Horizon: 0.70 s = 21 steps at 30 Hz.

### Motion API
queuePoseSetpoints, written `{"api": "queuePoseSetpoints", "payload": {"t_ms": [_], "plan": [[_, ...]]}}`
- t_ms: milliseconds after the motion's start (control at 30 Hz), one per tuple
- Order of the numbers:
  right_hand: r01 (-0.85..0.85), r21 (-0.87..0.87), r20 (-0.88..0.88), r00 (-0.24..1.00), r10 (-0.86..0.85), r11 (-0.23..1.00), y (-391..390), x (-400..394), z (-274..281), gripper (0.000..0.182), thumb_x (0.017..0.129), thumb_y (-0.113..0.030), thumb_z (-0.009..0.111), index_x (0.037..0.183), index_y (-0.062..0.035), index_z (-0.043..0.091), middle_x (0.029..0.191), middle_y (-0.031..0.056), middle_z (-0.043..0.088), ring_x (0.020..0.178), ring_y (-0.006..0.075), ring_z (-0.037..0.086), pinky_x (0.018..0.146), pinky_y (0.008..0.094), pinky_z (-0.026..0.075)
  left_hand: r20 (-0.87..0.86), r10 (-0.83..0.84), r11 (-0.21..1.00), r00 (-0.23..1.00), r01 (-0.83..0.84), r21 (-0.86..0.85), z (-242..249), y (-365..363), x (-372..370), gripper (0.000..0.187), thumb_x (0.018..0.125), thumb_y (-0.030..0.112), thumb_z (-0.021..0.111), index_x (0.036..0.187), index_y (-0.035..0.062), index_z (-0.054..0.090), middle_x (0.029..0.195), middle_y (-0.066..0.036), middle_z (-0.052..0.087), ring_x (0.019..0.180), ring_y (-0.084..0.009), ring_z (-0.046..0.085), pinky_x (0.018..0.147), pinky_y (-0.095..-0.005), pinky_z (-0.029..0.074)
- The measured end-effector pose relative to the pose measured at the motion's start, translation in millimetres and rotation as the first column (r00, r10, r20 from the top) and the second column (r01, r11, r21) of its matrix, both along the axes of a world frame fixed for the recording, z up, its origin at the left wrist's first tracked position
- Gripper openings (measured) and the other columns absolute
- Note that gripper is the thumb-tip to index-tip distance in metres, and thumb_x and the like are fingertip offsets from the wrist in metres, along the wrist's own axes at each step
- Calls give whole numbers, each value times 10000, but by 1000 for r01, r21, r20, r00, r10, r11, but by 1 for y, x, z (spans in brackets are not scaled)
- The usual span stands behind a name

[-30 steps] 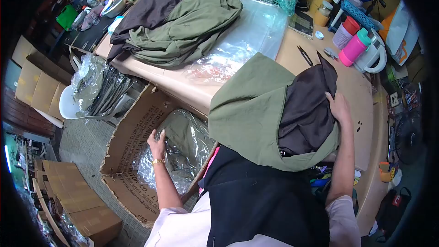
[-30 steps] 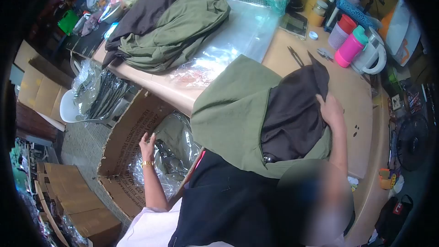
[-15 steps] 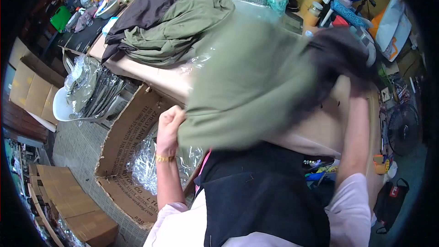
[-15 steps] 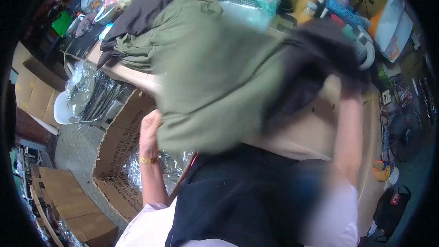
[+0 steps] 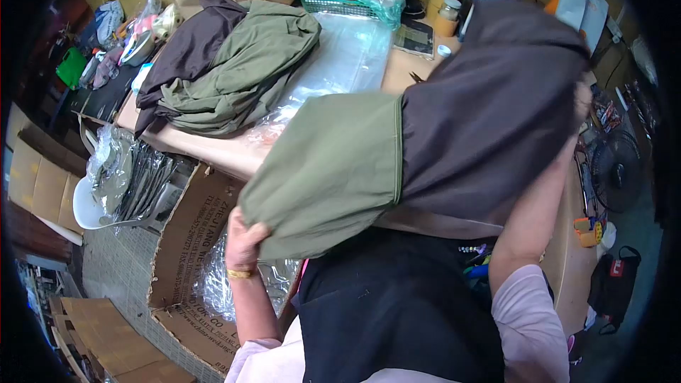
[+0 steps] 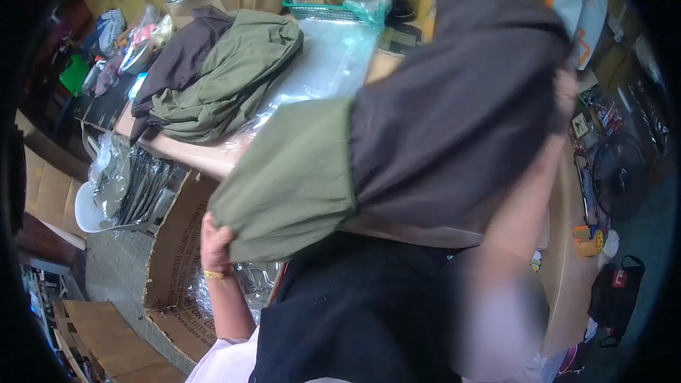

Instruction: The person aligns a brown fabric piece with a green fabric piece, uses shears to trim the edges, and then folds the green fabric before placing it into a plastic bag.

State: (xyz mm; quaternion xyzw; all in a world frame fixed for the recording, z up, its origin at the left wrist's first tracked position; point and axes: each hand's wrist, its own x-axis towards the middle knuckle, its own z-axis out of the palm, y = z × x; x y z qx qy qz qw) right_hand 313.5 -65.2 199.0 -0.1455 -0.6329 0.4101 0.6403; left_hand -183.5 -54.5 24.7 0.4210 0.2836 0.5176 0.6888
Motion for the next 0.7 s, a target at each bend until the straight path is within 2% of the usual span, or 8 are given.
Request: {"api": "queuePoseSetpoints", "payload": {"t_ms": [33,100,167,267,333,500,633,700], "plan": [[-25,-88,-195,981,8,996,-9,-37,10,423,977,-276,504,1280,13,559,1289,142,609,1203,278,581,994,413,484,100,-53,998,994,49,40,5,-1,-3,614,743,85,827,1268,-68,550,1123,-151,686,953,-189,677,861,-342,549],[820,-334,703,545,-456,465,36,116,-42,375,954,-290,544,1132,20,661,1157,124,676,1170,272,604,979,405,486,-751,-473,858,461,433,-275,12,23,-28,508,778,109,819,1191,-62,578,1061,-148,700,898,-194,680,778,-352,552],[751,449,893,-392,-220,484,32,123,-105,256,922,-195,631,1014,32,705,1025,75,696,1076,214,627,927,334,502,-894,-150,915,423,401,36,-72,28,-34,172,897,114,715,923,-11,599,822,-54,680,734,-123,625,656,-289,511],[765,82,881,-356,313,638,13,43,-92,573,821,-148,747,1336,-25,526,1270,195,629,1077,254,639,975,382,471,-740,116,985,662,21,173,-20,31,-10,94,967,98,618,914,31,578,729,-1,602,662,-72,545,609,-233,460],[644,-497,703,692,-166,581,0,39,-129,433,789,-185,779,1140,30,643,1155,137,675,1119,247,613,981,375,469,-535,267,960,801,-170,224,12,37,19,76,934,37,629,985,7,582,790,13,592,702,-77,546,645,-227,469],[773,16,981,111,-160,635,35,22,-174,353,851,-206,730,1158,-48,660,1125,95,679,1059,210,613,955,377,472,-758,223,752,614,387,534,3,56,126,1186,585,383,926,1514,43,272,1392,-243,493,1257,-398,514,1048,-461,421],[772,-168,770,491,-408,613,70,44,-135,121,912,-162,661,952,-47,666,896,27,659,900,157,608,858,340,474,-851,280,854,445,289,432,-1,98,180,288,743,25,584,1008,-14,689,878,-303,653,906,-424,661,808,-475,527],[616,-591,56,676,-735,522,44,27,-38,233,955,-250,640,1105,-71,640,1065,28,643,980,177,591,878,334,468,-372,696,489,614,-25,872,15,161,171,233,831,152,646,752,-58,584,635,-230,605,573,-352,583,582,-477,457]]}}
